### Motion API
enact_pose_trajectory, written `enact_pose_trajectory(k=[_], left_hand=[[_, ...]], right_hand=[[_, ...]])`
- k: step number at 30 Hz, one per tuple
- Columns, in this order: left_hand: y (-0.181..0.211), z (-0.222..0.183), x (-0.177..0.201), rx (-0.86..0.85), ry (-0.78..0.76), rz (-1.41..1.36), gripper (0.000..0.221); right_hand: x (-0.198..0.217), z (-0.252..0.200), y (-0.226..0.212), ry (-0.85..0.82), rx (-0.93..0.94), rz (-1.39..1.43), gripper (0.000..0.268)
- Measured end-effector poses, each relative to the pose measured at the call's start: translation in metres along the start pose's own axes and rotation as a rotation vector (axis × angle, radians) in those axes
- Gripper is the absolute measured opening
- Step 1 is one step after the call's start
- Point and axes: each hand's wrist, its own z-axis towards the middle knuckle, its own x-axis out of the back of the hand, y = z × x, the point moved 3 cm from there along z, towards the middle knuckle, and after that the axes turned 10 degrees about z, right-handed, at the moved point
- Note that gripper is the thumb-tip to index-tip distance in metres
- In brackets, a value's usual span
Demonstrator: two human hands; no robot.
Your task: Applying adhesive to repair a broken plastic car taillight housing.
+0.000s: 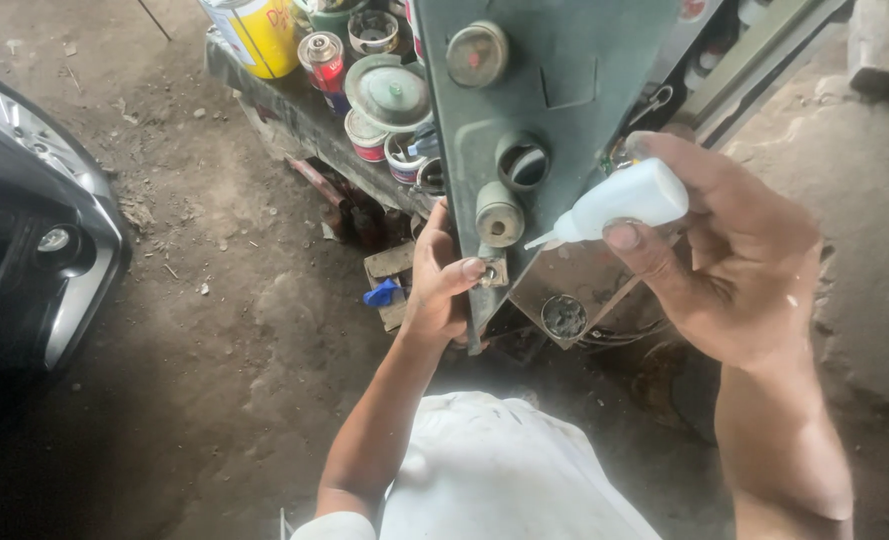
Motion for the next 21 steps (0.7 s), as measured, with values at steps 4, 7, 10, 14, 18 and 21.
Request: enact_pose_trajectory(k=[4, 7, 10, 14, 18, 21], left_hand=[[-0.002, 0.001, -0.003, 0.016, -0.012, -0.036, 0.082], [-0.001, 0.003, -0.006, 0.014, -0.004, -0.05, 0.086], [0.003, 0.003, -0.011, 0.019, -0.003, -0.071, 0.092], [0.003, 0.003, -0.012, 0.038, 0.013, -0.052, 0.093], [0.001, 0.004, -0.012, 0.047, 0.004, -0.083, 0.091], [-0.003, 0.006, -0.009, 0.046, 0.001, -0.097, 0.092]], right_hand=[[-0.004, 0.007, -0.012, 0.011, -0.016, -0.009, 0.041], [-0.002, 0.006, -0.01, 0.004, -0.02, -0.063, 0.041], [-0.005, 0.013, -0.016, -0.006, -0.002, -0.101, 0.041], [-0.002, 0.01, -0.011, 0.045, -0.092, -0.207, 0.042], [-0.005, 0.01, -0.012, 0.09, -0.123, -0.198, 0.041], [-0.006, 0.012, -0.012, 0.105, -0.138, -0.246, 0.042]])
